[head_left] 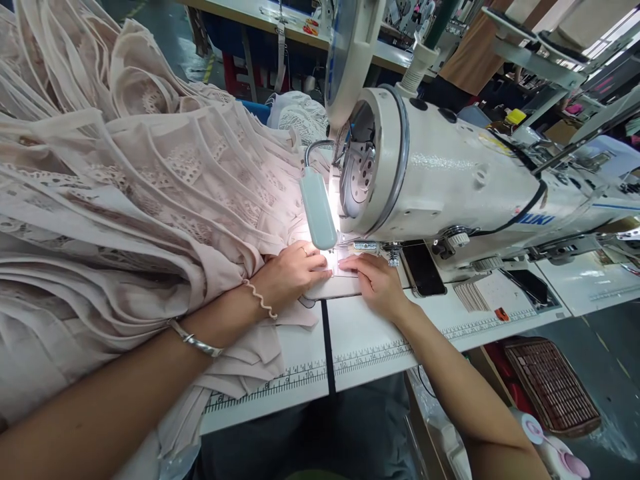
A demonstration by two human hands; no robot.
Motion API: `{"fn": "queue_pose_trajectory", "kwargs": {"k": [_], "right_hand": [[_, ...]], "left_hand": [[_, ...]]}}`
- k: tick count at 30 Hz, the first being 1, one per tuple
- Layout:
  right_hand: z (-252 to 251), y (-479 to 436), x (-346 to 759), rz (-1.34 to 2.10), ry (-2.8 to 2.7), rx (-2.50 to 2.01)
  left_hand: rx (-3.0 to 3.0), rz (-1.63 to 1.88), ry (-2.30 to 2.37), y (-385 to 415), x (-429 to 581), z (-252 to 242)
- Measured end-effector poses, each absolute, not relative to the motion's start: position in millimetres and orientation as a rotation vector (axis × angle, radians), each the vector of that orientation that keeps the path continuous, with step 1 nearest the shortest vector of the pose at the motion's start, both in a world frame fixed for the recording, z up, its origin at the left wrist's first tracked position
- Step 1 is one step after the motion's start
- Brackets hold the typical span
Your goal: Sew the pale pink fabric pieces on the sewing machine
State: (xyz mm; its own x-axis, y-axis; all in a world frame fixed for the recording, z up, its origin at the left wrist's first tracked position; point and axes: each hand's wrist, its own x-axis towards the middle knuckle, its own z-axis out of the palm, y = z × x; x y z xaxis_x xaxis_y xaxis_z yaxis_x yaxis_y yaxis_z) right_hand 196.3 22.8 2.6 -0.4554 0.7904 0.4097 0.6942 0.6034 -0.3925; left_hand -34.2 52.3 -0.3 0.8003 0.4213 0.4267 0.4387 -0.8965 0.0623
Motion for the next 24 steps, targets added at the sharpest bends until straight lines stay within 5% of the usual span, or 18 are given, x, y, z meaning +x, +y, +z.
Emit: {"fn": "queue_pose_trajectory", "kwargs": {"k": [8, 24], "right_hand": [[1.2, 22.2, 195.4, 0.166, -2.323, -1.051], [9.7, 17.9, 189.7, 0.074, -2.442, -1.029]], "left_hand": [[-2.642, -0.656, -0.664, 43.7, -24.5, 0.4], [-2.977, -0.667, -0.823, 41.6, -32.0, 0.3]]}}
